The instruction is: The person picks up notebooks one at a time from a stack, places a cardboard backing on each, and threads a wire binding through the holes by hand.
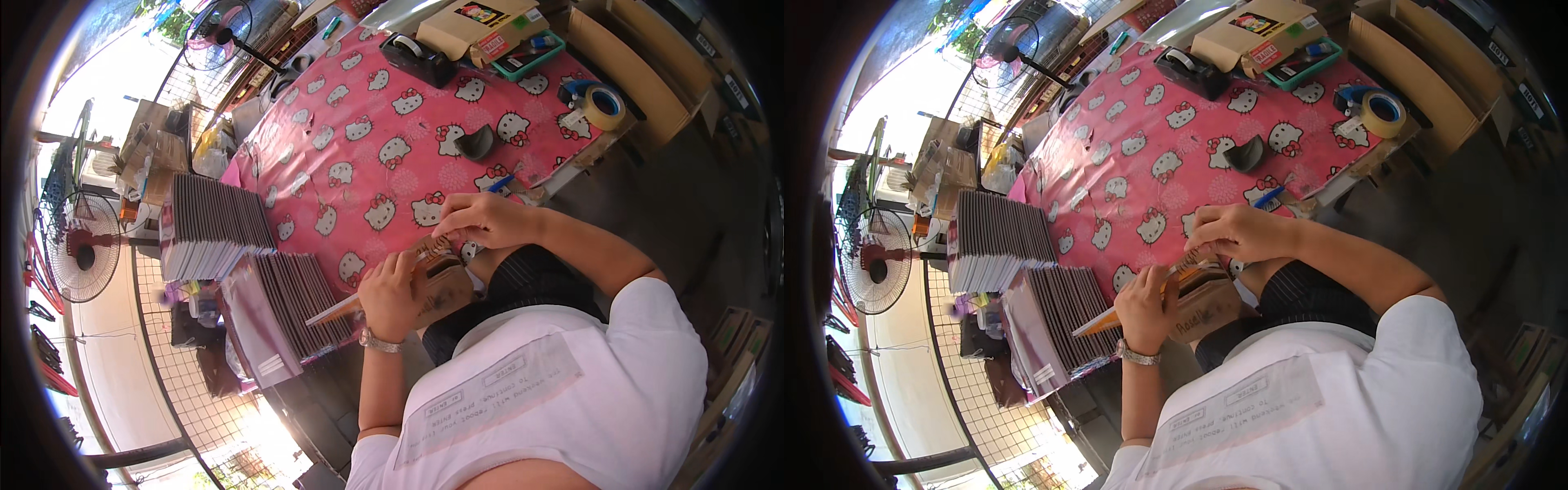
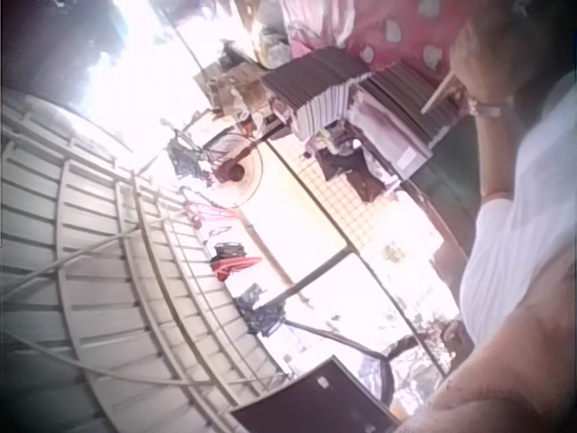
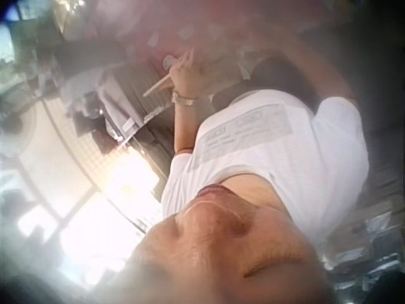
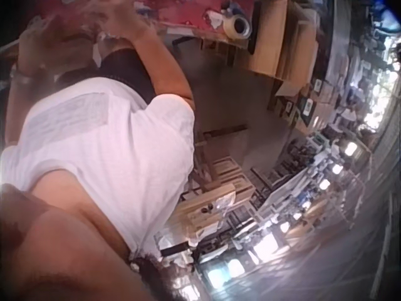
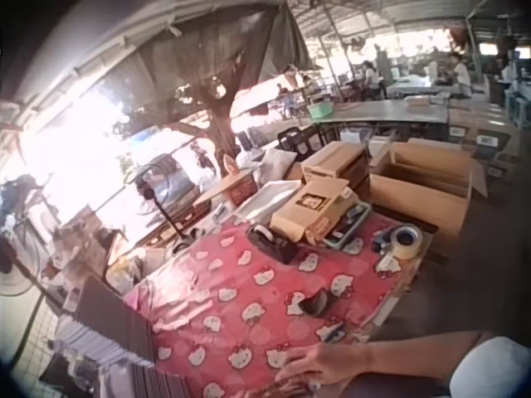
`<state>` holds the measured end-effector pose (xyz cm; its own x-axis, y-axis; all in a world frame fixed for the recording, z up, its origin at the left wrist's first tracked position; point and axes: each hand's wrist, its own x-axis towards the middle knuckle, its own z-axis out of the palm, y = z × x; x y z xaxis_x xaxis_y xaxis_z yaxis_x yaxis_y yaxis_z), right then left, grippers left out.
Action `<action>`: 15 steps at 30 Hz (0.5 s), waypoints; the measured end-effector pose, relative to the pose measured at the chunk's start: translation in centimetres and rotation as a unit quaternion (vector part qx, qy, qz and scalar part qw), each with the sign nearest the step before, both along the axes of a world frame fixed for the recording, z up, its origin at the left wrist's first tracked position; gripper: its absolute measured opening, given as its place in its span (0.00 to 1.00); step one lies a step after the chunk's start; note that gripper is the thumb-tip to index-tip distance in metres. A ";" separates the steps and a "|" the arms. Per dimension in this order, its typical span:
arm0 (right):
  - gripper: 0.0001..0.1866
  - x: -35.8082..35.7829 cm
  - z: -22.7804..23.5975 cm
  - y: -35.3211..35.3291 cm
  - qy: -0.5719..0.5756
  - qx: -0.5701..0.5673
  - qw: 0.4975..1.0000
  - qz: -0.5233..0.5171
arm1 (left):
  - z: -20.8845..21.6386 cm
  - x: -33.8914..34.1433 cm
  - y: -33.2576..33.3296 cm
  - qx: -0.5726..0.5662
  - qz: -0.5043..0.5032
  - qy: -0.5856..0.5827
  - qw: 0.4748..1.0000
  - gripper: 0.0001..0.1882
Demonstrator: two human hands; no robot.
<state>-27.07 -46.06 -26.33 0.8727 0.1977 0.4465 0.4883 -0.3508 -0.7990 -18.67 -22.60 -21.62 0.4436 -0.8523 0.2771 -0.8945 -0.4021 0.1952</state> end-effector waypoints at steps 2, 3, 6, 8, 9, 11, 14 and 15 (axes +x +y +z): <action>0.28 0.1 0.6 0.7 -0.051 -0.002 0.997 -0.053 | -0.3 0.0 0.1 -0.042 -0.014 -0.014 0.999 0.06; 0.28 0.2 0.8 0.8 -0.051 -0.001 0.997 -0.050 | -0.4 0.0 0.3 -0.042 -0.011 -0.015 0.999 0.06; 0.24 0.4 1.0 0.8 -0.088 -0.067 0.990 -0.088 | -0.7 -0.1 0.7 0.004 0.008 -0.024 1.000 0.09; 0.24 0.4 1.0 0.9 -0.087 -0.090 0.989 -0.080 | -0.7 0.0 0.5 -0.004 0.001 -0.055 0.998 0.10; 0.24 0.5 1.0 1.0 -0.086 -0.090 0.989 -0.080 | -0.6 0.0 0.5 -0.003 0.000 -0.055 0.998 0.10; 0.24 0.6 1.1 1.2 -0.114 -0.139 0.978 -0.104 | -0.4 0.1 0.4 0.013 0.010 -0.059 0.998 0.11; 0.24 0.8 1.1 1.1 -0.118 -0.129 0.981 -0.090 | -0.3 0.1 0.3 0.007 0.013 -0.044 0.999 0.07; 0.24 0.7 1.2 1.0 -0.118 -0.128 0.980 -0.090 | -0.3 0.1 0.3 0.007 0.013 -0.044 0.999 0.07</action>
